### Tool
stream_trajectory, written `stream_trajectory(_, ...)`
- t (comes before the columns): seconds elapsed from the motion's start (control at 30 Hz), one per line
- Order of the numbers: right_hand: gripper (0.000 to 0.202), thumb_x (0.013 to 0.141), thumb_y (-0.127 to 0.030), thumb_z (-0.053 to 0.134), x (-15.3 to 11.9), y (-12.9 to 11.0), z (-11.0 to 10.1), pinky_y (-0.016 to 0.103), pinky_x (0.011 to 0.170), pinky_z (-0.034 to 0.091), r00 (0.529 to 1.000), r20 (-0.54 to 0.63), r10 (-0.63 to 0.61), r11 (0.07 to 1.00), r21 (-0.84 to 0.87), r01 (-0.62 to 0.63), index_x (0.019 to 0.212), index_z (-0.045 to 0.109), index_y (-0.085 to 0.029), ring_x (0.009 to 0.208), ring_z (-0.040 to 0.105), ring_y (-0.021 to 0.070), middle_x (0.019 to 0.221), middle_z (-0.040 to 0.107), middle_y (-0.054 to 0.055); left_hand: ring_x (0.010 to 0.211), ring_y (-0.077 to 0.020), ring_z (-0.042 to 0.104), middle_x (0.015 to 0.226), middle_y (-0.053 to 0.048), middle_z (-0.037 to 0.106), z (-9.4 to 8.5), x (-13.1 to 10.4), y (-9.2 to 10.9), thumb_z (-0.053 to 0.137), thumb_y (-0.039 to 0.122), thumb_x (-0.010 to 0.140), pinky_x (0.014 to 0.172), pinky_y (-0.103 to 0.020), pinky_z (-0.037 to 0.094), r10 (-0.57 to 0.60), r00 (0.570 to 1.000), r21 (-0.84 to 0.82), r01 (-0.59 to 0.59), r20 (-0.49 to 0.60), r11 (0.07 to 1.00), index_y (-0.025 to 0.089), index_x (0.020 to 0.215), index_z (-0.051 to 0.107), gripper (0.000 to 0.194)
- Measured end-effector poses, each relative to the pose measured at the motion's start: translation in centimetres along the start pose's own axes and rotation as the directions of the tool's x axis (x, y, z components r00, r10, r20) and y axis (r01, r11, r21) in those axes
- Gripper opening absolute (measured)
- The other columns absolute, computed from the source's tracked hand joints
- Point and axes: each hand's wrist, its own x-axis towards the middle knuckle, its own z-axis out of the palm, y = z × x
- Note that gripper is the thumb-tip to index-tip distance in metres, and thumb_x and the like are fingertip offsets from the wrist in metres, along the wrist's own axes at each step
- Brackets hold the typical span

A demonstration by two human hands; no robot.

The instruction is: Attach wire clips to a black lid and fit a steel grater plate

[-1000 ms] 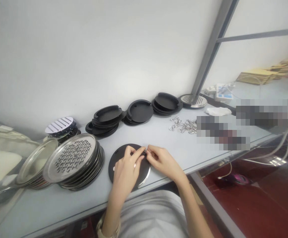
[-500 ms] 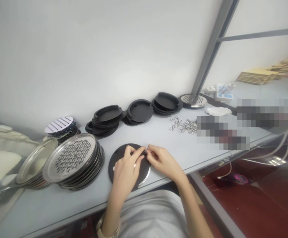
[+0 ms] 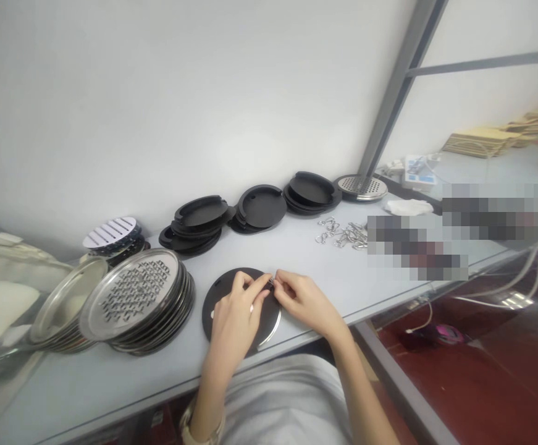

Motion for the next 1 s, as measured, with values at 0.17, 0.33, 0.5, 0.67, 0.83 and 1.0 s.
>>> stream_trajectory(0.17, 0.028, 0.094, -0.029, 0.038, 0.01, 0.02, 0.10, 0.023, 0.051, 0.026, 1.000, -0.007, -0.004, 1.000, 0.003, 0.004, 0.068, 0.035, -0.020, 0.053, 0.032, 0.0100, 0.058, 0.034, -0.006, 0.068, -0.0103, 0.059, 0.102, 0.002, 0.052, 0.04, 0.07, 0.05, 0.040, 0.028, 0.097, 0.054, -0.024, 0.032, 0.004, 1.000, -0.001, -0.004, -0.006, 1.000, 0.039, 0.123, 0.051, 0.030)
stream_trajectory(0.33, 0.027, 0.093, -0.029, 0.039, 0.08, -0.06, 0.10, 0.023, 0.051, 0.027, 1.000, -0.017, 0.003, 1.000, 0.007, -0.002, 0.068, 0.036, -0.020, 0.053, 0.032, 0.0099, 0.058, 0.034, -0.006, 0.068, -0.0104, 0.059, 0.102, 0.001, 0.052, 0.04, 0.10, 0.01, 0.040, 0.029, 0.097, 0.054, -0.024, 0.033, 0.001, 1.000, 0.007, 0.000, -0.003, 1.000, 0.038, 0.123, 0.052, 0.030)
stream_trajectory(0.5, 0.027, 0.093, -0.028, 0.039, 0.02, -0.29, 0.03, 0.022, 0.051, 0.027, 1.000, -0.020, 0.000, 1.000, 0.008, 0.000, 0.067, 0.035, -0.020, 0.053, 0.032, 0.0096, 0.058, 0.034, -0.007, 0.069, -0.0097, 0.059, 0.104, 0.000, 0.052, -0.06, 0.07, 0.03, 0.039, 0.029, 0.097, 0.055, -0.023, 0.035, -0.009, 1.000, 0.014, 0.009, 0.016, 1.000, 0.038, 0.124, 0.052, 0.031)
stream_trajectory(0.67, 0.027, 0.093, -0.029, 0.038, 0.00, -0.32, 0.02, 0.023, 0.051, 0.027, 1.000, -0.021, -0.005, 1.000, 0.011, 0.006, 0.068, 0.035, -0.020, 0.053, 0.032, 0.0098, 0.057, 0.034, -0.006, 0.070, -0.0097, 0.060, 0.103, 0.000, 0.051, -0.17, 0.10, 0.14, 0.039, 0.028, 0.097, 0.056, -0.022, 0.036, -0.014, 1.000, 0.017, 0.013, 0.023, 1.000, 0.037, 0.124, 0.052, 0.031)
stream_trajectory(0.83, 0.027, 0.093, -0.030, 0.037, 0.02, -0.24, 0.08, 0.023, 0.050, 0.027, 1.000, -0.026, -0.006, 1.000, 0.011, 0.006, 0.067, 0.035, -0.020, 0.052, 0.032, 0.0099, 0.057, 0.033, -0.006, 0.069, -0.0099, 0.060, 0.102, 0.000, 0.052, -0.12, 0.00, 0.11, 0.039, 0.028, 0.097, 0.056, -0.023, 0.036, -0.008, 1.000, 0.014, 0.008, 0.015, 1.000, 0.038, 0.124, 0.052, 0.031)
stream_trajectory(1.0, 0.028, 0.093, -0.030, 0.038, 0.00, -0.29, 0.09, 0.023, 0.050, 0.026, 1.000, -0.029, 0.003, 1.000, 0.005, -0.003, 0.067, 0.034, -0.021, 0.052, 0.032, 0.0096, 0.056, 0.033, -0.007, 0.068, -0.0101, 0.059, 0.102, 0.001, 0.052, -0.11, -0.05, 0.06, 0.039, 0.029, 0.097, 0.055, -0.023, 0.034, 0.000, 1.000, 0.016, 0.000, 0.001, 1.000, 0.037, 0.124, 0.052, 0.031)
